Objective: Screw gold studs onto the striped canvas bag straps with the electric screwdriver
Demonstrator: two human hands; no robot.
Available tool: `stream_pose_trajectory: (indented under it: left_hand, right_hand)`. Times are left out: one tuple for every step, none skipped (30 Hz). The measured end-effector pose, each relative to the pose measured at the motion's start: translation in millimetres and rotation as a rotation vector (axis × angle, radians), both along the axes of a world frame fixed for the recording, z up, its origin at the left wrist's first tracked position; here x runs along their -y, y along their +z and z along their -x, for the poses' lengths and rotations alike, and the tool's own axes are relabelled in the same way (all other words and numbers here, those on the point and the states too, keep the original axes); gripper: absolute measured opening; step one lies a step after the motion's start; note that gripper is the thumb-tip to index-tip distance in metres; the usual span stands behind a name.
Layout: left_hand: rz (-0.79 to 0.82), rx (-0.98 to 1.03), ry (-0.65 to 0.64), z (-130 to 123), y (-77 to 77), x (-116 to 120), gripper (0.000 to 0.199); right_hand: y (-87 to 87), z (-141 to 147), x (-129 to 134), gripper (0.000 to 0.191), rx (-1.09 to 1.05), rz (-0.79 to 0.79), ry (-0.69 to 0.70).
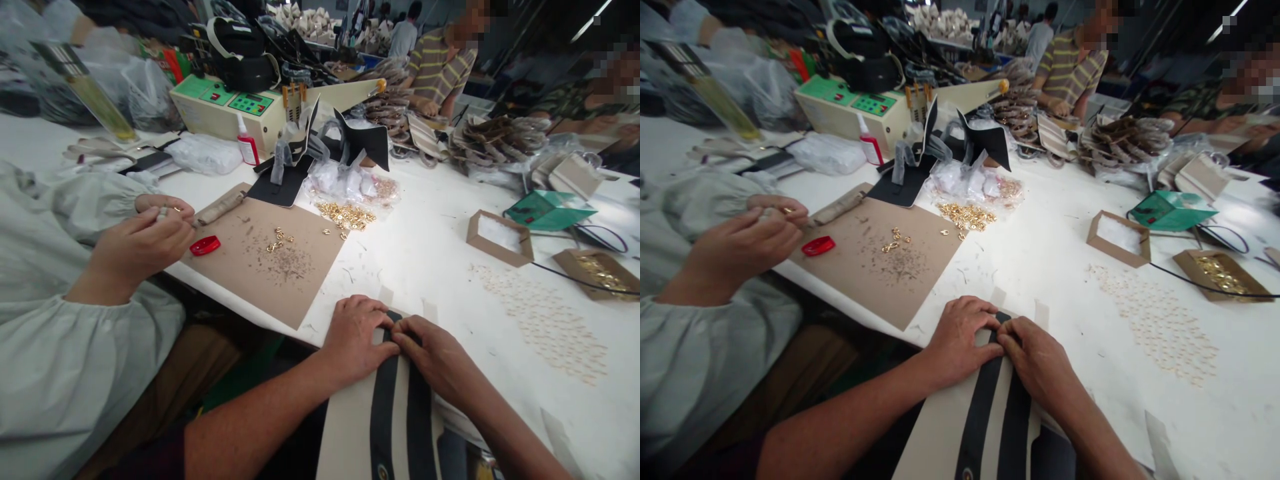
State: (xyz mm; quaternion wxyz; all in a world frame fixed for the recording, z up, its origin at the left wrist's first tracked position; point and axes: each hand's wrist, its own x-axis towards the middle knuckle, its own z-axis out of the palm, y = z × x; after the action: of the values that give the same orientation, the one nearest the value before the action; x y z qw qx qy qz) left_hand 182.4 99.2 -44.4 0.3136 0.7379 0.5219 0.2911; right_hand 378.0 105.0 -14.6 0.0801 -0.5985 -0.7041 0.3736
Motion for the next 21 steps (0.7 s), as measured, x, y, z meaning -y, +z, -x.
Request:
stream_pose_trajectory:
  left_hand:
    - [0.001, -0.002, 0.002, 0, 0.1, 0, 0.029]
    - [0.002, -0.004, 0.004, 0, 0.2, 0, 0.029]
    - [0.004, -0.006, 0.005, 0, 0.4, -1, 0.030]
    - [0.005, -0.007, 0.005, 0, 0.6, 0, 0.030]
    - [0.008, -0.008, 0.004, 0, 0.8, 0, 0.031]
    - [0.010, -0.008, 0.003, 0, 1.0, 0, 0.032]
    - [0.013, -0.008, 0.003, 0, 1.2, 0, 0.032]
    - [0.015, -0.007, 0.003, 0, 1.4, 0, 0.032]
    - [0.018, -0.006, 0.003, 1, 1.7, 0, 0.032]
    - [0.020, -0.005, 0.004, 1, 1.9, 1, 0.032]
    - [0.021, -0.005, 0.003, 1, 2.3, 1, 0.032]
    - [0.021, -0.004, 0.003, 1, 2.7, 1, 0.032]
    - [0.022, -0.005, 0.003, 0, 3.2, 0, 0.032]
    - [0.023, -0.005, 0.004, 0, 3.8, 0, 0.033]
    - [0.024, -0.007, 0.007, 0, 4.5, 0, 0.033]
    - [0.025, -0.010, 0.009, 0, 5.3, 0, 0.033]
    - [0.027, -0.015, 0.012, 0, 6.1, 0, 0.034]
    - [0.029, -0.021, 0.013, 0, 7.0, 0, 0.034]
    - [0.028, -0.028, 0.015, 0, 7.7, 0, 0.035]
    - [0.025, -0.036, 0.014, -1, 8.4, 0, 0.036]
    - [0.020, -0.044, 0.013, -1, 9.0, 0, 0.036]
  right_hand:
    - [-0.3, 0, -1, 0.030, 0.000, -0.003, -0.017]
    - [0.0, 1, -2, 0.029, -0.003, -0.005, -0.039]
    - [0.8, 2, -3, 0.028, -0.004, -0.002, -0.063]
    - [1.9, 2, -4, 0.026, 0.002, 0.006, -0.087]
    - [3.3, 3, -5, 0.025, 0.012, 0.019, -0.103]
    - [4.7, 3, -7, 0.024, 0.023, 0.034, -0.103]
    - [6.1, 3, -8, 0.024, 0.029, 0.044, -0.090]
    - [7.2, 3, -10, 0.024, 0.030, 0.048, -0.067]
    - [8.1, 3, -11, 0.024, 0.027, 0.048, -0.041]
    - [8.7, 3, -12, 0.024, 0.025, 0.043, -0.018]
    - [9.0, 3, -12, 0.024, 0.026, 0.036, -0.003]
    - [9.0, 3, -12, 0.024, 0.031, 0.030, 0.001]
    - [8.8, 3, -11, 0.024, 0.037, 0.025, -0.001]
    - [8.5, 3, -10, 0.023, 0.040, 0.018, -0.006]
    - [8.2, 3, -8, 0.022, 0.041, 0.006, -0.016]
    - [7.8, 4, -6, 0.021, 0.041, -0.007, -0.028]
    - [7.4, 4, -5, 0.020, 0.041, -0.019, -0.042]
    - [6.9, 6, -3, 0.019, 0.039, -0.031, -0.057]
    - [6.3, 7, -2, 0.019, 0.033, -0.043, -0.071]
    - [5.8, 9, -1, 0.020, 0.021, -0.050, -0.086]
    - [5.4, 11, 0, 0.020, -0.005, -0.057, -0.105]
